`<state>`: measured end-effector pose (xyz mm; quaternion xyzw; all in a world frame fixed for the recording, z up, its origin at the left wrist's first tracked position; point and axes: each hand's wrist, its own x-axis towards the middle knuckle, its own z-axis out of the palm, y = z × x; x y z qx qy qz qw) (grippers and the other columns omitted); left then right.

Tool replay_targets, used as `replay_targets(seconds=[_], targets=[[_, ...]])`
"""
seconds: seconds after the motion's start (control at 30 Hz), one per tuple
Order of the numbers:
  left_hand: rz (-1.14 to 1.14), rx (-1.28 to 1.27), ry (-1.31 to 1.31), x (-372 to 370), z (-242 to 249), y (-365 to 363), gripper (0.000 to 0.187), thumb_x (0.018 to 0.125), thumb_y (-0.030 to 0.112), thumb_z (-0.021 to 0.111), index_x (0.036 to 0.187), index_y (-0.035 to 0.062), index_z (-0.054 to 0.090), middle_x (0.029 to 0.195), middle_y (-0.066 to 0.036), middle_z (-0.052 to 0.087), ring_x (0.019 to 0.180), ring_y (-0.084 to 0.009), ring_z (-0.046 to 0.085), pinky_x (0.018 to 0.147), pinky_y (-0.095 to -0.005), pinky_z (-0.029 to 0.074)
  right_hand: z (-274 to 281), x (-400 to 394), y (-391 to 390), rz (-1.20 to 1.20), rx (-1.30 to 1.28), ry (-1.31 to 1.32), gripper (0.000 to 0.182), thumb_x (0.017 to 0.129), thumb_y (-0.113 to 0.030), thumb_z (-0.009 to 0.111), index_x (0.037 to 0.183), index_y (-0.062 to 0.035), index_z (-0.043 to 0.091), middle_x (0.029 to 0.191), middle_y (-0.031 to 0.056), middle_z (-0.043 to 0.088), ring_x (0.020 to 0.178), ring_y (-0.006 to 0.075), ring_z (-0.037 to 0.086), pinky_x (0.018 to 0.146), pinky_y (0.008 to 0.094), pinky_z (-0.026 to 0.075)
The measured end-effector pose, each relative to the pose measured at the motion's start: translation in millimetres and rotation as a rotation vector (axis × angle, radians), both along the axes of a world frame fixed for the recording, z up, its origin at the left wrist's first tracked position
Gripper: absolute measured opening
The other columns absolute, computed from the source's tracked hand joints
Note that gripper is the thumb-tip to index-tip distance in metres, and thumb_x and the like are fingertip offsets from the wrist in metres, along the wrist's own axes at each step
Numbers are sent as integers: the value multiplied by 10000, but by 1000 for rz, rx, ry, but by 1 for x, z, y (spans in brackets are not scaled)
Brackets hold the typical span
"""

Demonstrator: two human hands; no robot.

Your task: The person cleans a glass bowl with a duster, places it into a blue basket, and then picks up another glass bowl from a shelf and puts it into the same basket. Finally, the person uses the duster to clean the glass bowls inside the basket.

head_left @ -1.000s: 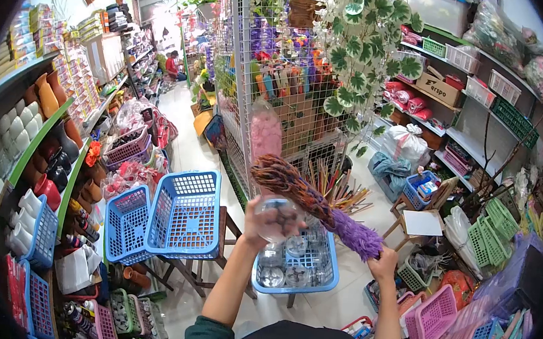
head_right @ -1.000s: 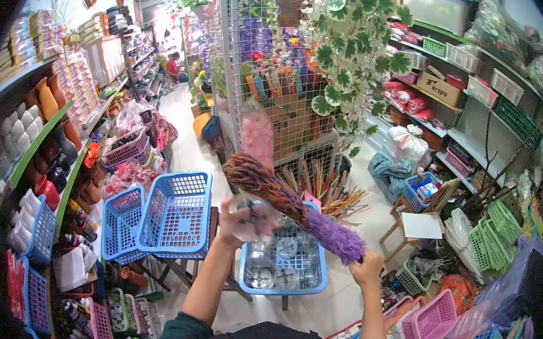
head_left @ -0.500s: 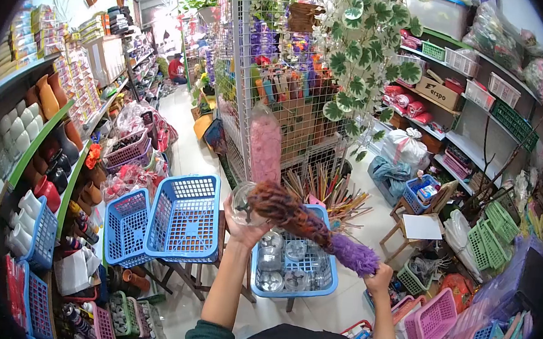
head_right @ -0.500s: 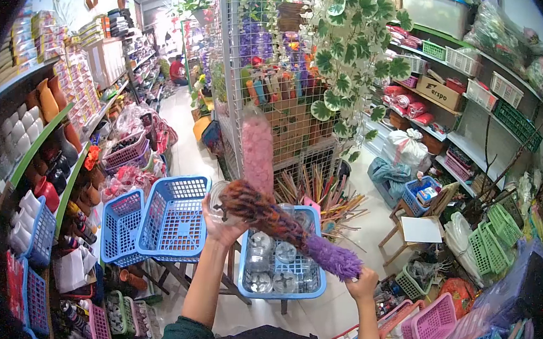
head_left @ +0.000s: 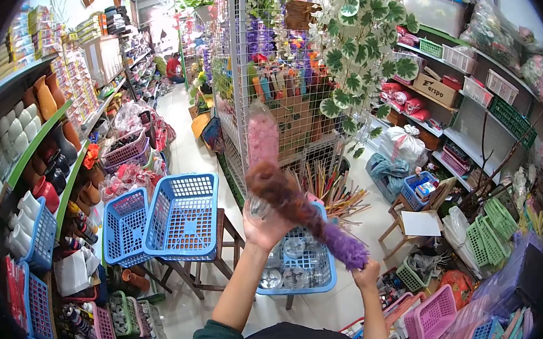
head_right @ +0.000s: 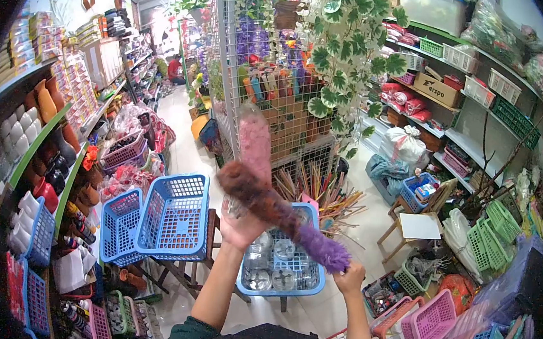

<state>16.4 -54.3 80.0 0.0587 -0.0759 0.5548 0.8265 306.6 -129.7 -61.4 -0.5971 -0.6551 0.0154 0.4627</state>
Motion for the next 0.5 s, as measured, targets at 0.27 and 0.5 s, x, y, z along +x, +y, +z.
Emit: replay_targets(seconds=[0.27, 0.5], targets=[[-26, 152, 10, 0, -33, 12, 563, 865, 513, 442, 1246, 105, 513, 1259, -124, 512, 1157, -305, 461, 1057, -517, 280, 3, 4, 4, -106, -62, -3, 291, 674, -369, 705, 723, -87, 655, 618, 131, 597, 570, 343, 586, 530, 425, 445], [56, 322, 201, 9, -17, 6, 642, 907, 553, 399, 1368, 106, 407, 1351, -164, 422, 1304, -326, 354, 1116, -503, 235, 7, 5, 8, -26, 82, -63, 292, 669, -380, 712, 726, -97, 665, 621, 117, 605, 578, 337, 589, 530, 418, 450]])
